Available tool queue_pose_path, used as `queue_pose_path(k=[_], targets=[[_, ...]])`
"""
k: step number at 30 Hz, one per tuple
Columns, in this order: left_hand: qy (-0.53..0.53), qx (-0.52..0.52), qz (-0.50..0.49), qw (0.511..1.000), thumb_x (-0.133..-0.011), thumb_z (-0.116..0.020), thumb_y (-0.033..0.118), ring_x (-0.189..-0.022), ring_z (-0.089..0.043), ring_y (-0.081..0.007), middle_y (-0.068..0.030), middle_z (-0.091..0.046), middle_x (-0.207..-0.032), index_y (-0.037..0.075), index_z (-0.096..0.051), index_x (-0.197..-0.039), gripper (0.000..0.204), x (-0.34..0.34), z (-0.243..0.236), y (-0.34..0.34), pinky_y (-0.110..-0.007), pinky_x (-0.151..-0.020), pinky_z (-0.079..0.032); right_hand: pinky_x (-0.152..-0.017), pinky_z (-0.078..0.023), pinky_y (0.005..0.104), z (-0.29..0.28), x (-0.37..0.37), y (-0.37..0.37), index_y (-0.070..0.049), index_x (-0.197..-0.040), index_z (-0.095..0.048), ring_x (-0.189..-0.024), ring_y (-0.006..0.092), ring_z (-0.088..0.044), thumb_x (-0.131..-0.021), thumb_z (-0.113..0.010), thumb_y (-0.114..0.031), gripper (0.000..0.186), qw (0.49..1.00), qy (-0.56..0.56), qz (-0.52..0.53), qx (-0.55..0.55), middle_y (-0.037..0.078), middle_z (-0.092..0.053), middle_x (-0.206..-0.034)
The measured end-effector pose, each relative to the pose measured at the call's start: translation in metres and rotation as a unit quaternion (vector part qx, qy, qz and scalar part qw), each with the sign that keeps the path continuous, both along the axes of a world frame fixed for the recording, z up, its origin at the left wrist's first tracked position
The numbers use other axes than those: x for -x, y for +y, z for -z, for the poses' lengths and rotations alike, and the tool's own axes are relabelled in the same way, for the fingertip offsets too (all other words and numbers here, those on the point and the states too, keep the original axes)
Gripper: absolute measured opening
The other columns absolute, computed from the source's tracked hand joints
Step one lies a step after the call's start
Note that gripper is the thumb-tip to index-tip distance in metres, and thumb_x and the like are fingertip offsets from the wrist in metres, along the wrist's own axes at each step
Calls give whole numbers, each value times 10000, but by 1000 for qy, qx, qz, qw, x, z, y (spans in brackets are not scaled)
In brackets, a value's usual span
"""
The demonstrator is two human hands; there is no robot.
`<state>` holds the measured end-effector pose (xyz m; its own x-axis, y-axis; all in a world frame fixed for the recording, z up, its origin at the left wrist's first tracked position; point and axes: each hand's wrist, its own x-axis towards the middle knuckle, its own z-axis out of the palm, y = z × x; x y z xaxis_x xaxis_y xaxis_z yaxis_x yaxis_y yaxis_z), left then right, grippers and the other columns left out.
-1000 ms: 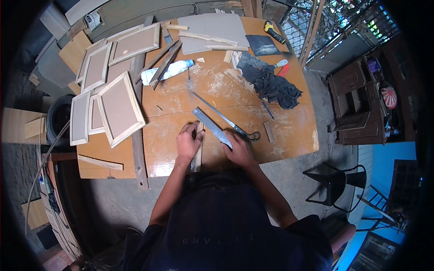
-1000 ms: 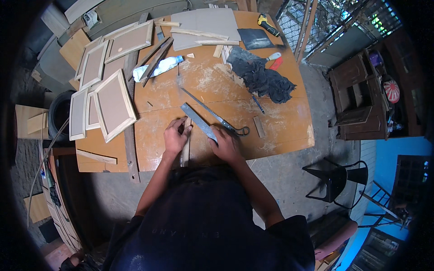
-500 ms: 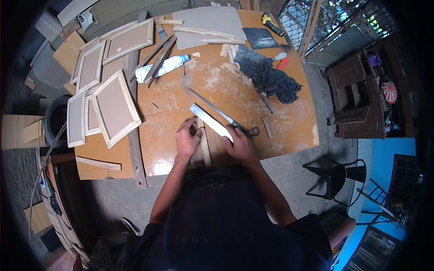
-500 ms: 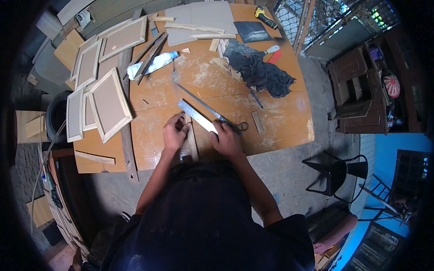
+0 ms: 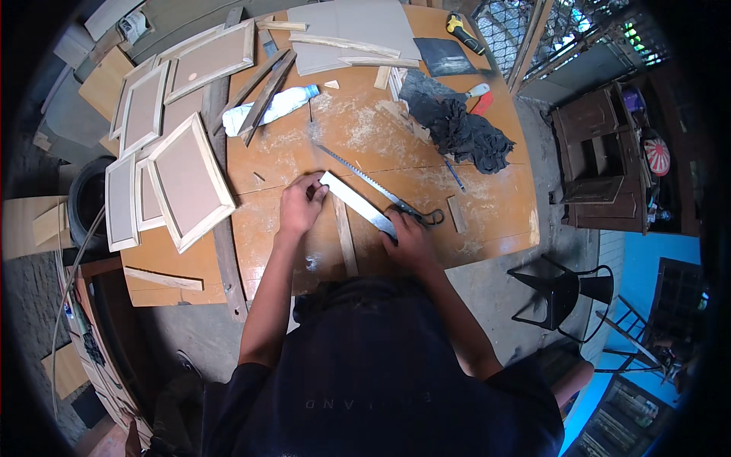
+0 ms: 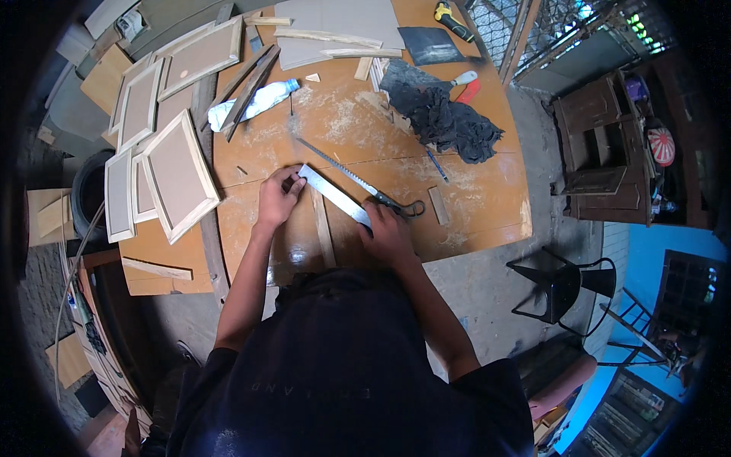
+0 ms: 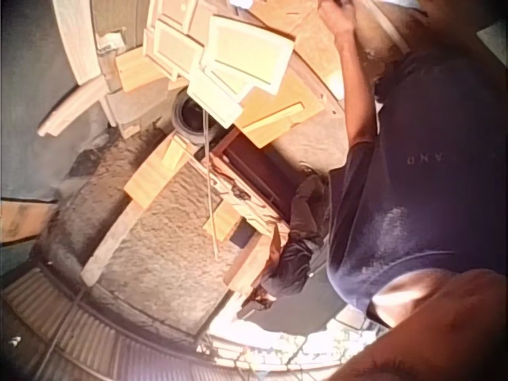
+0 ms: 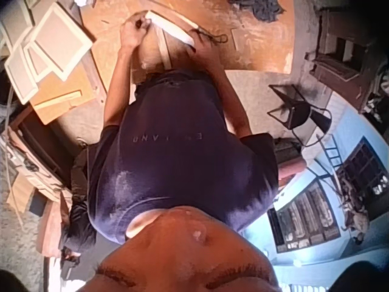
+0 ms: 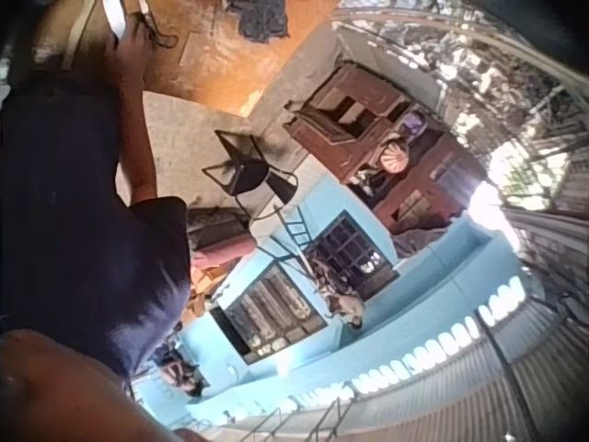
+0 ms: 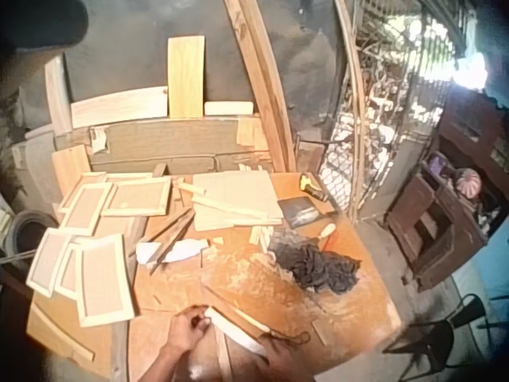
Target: The recorder is measuring, marking, and sawing a small wooden stick as part of a framing project.
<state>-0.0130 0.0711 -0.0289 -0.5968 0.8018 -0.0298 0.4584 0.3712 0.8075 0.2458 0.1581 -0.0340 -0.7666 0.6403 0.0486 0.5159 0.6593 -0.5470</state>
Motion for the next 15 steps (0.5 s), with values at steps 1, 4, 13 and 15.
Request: queue_pose_path(k=[1,4,13,15], targets=[[-17,17,-7,1000,-861,-755,90,-820,-684,-309,-142,-705,-962,59,-720,-1157,299,2,4,1,-390,-781,-548,-818,-540,477,-1,1,1,-47,-1294,-583,-972,378,-645,-879,-696,-253,477,1000,4,-2,-15,180,-627,-1066],[9,-11,-35,999,-879,-745,76,-742,-682,-213,-129,-719,-871,17,-736,-1027,160,3,14,1,-325,-732,-544,-813,-542,460,-4,5,1,-50,-1277,-595,-964,367,-647,-873,-709,-244,462,1000,4,-17,-14,158,-617,-1063],[-49,38,-55,997,-864,-772,178,-738,-700,-266,-139,-728,-855,61,-744,-999,181,12,25,7,-372,-734,-556,-806,-555,435,-5,16,4,-77,-1249,-633,-952,360,-658,-837,-767,-211,453,998,43,-17,-52,132,-633,-1084],[-78,33,-64,994,-872,-768,168,-723,-695,-229,-130,-729,-842,53,-745,-1010,181,14,28,5,-355,-720,-552,-789,-561,428,-1,19,4,-79,-1228,-652,-928,348,-666,-827,-776,-210,440,997,51,-18,-55,123,-643,-1060]])
